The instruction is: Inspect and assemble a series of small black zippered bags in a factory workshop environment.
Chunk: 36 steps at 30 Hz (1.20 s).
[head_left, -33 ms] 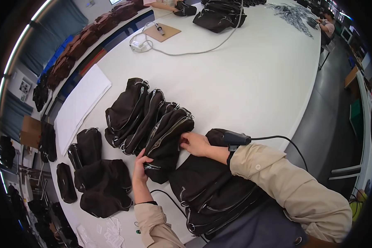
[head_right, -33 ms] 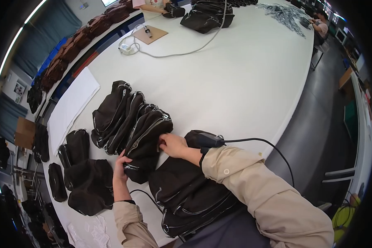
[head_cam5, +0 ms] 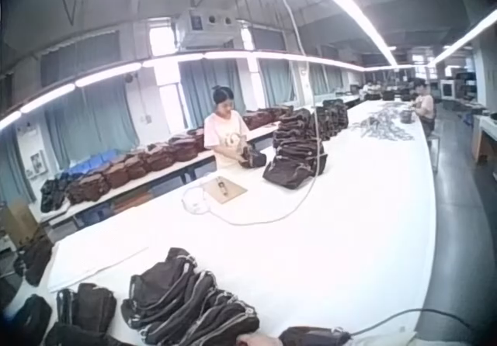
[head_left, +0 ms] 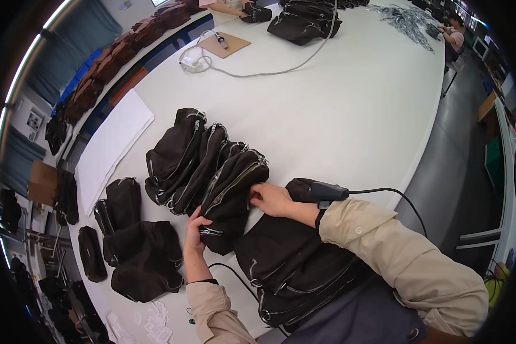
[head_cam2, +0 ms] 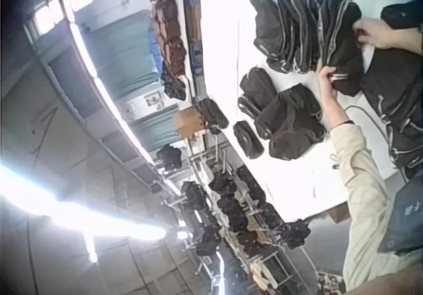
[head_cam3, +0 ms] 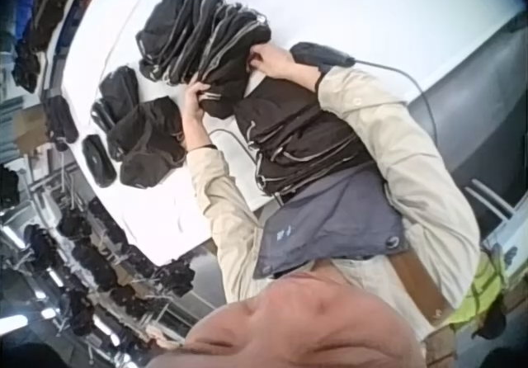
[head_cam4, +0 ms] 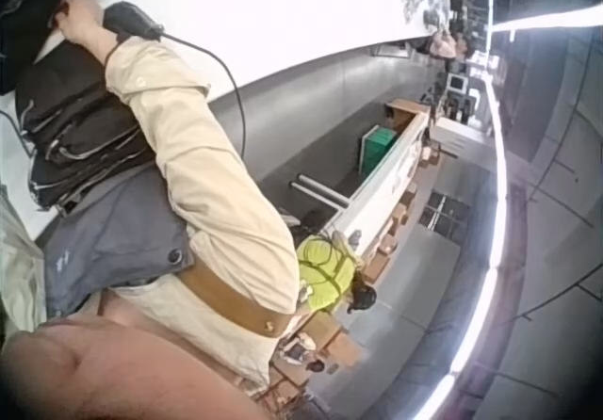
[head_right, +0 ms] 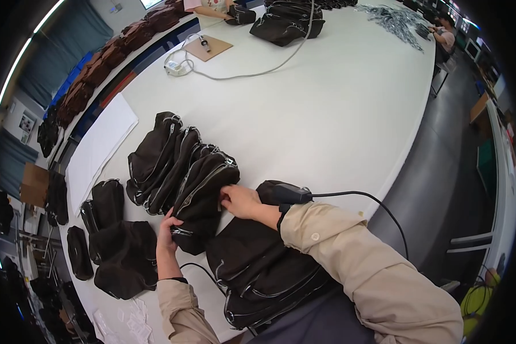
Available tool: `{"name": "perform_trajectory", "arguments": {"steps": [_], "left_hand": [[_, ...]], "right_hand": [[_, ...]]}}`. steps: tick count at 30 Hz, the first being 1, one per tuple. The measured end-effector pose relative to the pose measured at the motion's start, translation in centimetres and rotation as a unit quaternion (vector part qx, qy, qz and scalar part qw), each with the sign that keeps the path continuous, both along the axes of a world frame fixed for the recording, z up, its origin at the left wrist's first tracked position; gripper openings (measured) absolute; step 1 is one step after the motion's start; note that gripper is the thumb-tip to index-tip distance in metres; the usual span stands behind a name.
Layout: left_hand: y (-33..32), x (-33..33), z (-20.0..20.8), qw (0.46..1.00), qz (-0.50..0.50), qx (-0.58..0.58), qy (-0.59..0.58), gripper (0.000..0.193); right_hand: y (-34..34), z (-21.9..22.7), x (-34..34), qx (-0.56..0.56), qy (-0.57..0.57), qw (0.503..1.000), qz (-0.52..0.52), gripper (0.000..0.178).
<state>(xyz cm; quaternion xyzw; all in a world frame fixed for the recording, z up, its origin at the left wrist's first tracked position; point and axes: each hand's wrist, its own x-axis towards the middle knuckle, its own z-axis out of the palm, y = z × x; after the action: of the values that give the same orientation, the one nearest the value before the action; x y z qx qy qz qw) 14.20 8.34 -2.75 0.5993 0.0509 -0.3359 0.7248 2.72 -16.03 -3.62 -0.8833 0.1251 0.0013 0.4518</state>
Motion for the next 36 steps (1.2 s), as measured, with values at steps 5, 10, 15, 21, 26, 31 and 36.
{"name": "perform_trajectory", "arguments": {"steps": [5, 10, 15, 21, 26, 31, 36], "left_hand": [[0.2, 0.0, 0.1, 1.000, -0.016, -0.018, 0.002, 0.070], [-0.5, -0.3, 0.8, 1.000, -0.009, -0.001, 0.002, 0.069], [-0.2, -0.2, 0.7, 1.000, -0.023, -0.013, 0.001, 0.068], [-0.5, -0.8, 1.5, 0.999, -0.038, -0.020, -0.006, 0.068], [-0.8, -0.5, 0.9, 1.000, 0.001, 0.007, -0.005, 0.063], [-1.0, -0.5, 0.8, 1.000, -0.013, 0.006, -0.019, 0.062], [-1.3, -0.7, 0.8, 1.000, 0.002, 0.009, -0.023, 0.062]], "right_hand": [[-1.0, 1.0, -0.7, -0.017, 0.035, 0.997, 0.062, 0.021], [-0.7, 0.3, -0.1, -0.002, 0.126, 0.990, 0.069, 0.028], [-0.1, 0.7, 1.5, 0.089, 0.229, 0.969, -0.006, 0.032], [0.7, 1.0, 1.9, 0.108, 0.256, 0.958, -0.068, 0.026], [0.0, 0.7, 1.3, 0.022, 0.239, 0.971, -0.014, 0.022], [-0.4, 0.2, 0.2, 0.003, 0.210, 0.978, 0.009, 0.020], [-0.8, -0.4, -0.8, 0.014, 0.161, 0.987, 0.019, 0.021]]}}
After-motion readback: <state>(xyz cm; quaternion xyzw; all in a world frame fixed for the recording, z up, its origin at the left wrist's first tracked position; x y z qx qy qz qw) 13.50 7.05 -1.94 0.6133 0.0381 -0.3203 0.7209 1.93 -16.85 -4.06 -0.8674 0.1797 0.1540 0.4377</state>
